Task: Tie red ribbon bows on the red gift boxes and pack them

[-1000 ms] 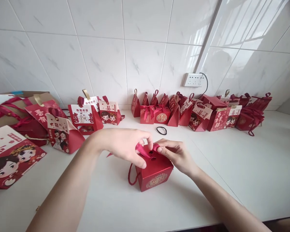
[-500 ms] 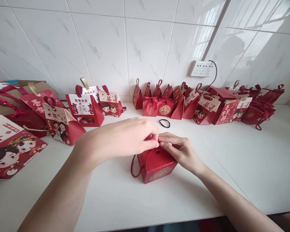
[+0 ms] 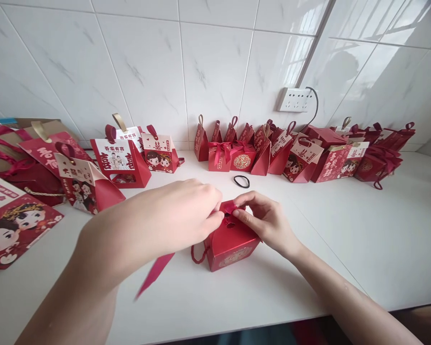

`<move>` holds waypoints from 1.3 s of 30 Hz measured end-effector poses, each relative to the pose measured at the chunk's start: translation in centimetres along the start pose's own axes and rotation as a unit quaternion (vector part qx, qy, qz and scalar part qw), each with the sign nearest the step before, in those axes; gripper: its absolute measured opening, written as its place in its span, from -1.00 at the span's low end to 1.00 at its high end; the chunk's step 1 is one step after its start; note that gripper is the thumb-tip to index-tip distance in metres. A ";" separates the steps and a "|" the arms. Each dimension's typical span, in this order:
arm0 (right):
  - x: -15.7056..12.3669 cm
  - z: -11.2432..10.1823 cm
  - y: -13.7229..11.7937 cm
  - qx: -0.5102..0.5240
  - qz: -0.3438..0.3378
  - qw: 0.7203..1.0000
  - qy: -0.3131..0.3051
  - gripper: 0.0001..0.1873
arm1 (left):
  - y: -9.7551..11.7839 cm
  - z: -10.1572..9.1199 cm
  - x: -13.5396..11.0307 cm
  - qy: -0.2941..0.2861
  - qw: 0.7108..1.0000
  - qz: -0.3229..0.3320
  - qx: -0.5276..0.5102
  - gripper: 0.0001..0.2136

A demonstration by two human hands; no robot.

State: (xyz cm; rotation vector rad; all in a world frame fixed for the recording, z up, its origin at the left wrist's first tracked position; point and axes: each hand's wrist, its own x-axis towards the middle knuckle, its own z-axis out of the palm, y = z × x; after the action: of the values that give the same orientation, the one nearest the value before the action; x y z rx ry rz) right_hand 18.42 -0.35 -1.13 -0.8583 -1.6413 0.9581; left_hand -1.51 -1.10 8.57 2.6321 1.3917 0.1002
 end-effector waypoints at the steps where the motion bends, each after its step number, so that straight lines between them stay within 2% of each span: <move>1: 0.0 0.0 0.1 0.021 0.005 1.000 0.006 -0.92 | 0.0 0.0 0.0 -0.007 1.000 -0.008 0.003 -0.74; 5: 0.1 0.0 0.4 0.062 0.022 0.998 0.008 -0.81 | 0.2 -0.1 0.1 -0.024 1.000 -0.012 -0.006 -0.73; 12: 0.2 -0.1 -0.3 0.020 0.039 0.999 0.008 -0.86 | 0.4 -0.2 0.1 -0.047 0.998 -0.003 0.033 -0.86; 16: 0.2 0.0 -0.3 0.015 0.042 0.999 0.010 -0.85 | 0.6 0.0 0.2 -0.046 0.998 -0.034 0.031 -0.82; 19: 0.3 0.0 -0.3 0.006 0.032 0.999 0.017 -0.86 | 0.4 0.4 0.3 -0.021 0.999 -0.038 0.014 -0.83; 24: 0.3 0.0 -0.2 0.014 0.035 0.999 0.015 -0.85 | 0.0 0.9 0.4 0.046 0.998 0.042 0.015 -0.85; 29: 0.2 -0.1 -0.5 0.027 0.041 0.999 -0.005 -0.82 | 0.8 0.4 0.8 0.076 0.989 0.129 0.020 -0.81; 34: 0.2 -0.2 -0.6 0.020 0.030 0.999 -0.006 -0.83 | 1.7 0.2 1.3 0.070 0.985 0.159 0.023 -0.79; 39: 0.0 0.0 -0.2 0.023 0.048 0.999 0.000 -0.81 | 2.1 0.6 2.3 0.091 0.981 0.171 0.017 -0.76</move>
State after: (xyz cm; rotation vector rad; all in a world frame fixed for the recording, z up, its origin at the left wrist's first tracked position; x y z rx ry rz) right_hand 18.44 -0.44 -0.92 -0.9131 -1.5839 1.0589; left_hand 1.53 -0.44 8.28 2.9278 0.9753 0.3718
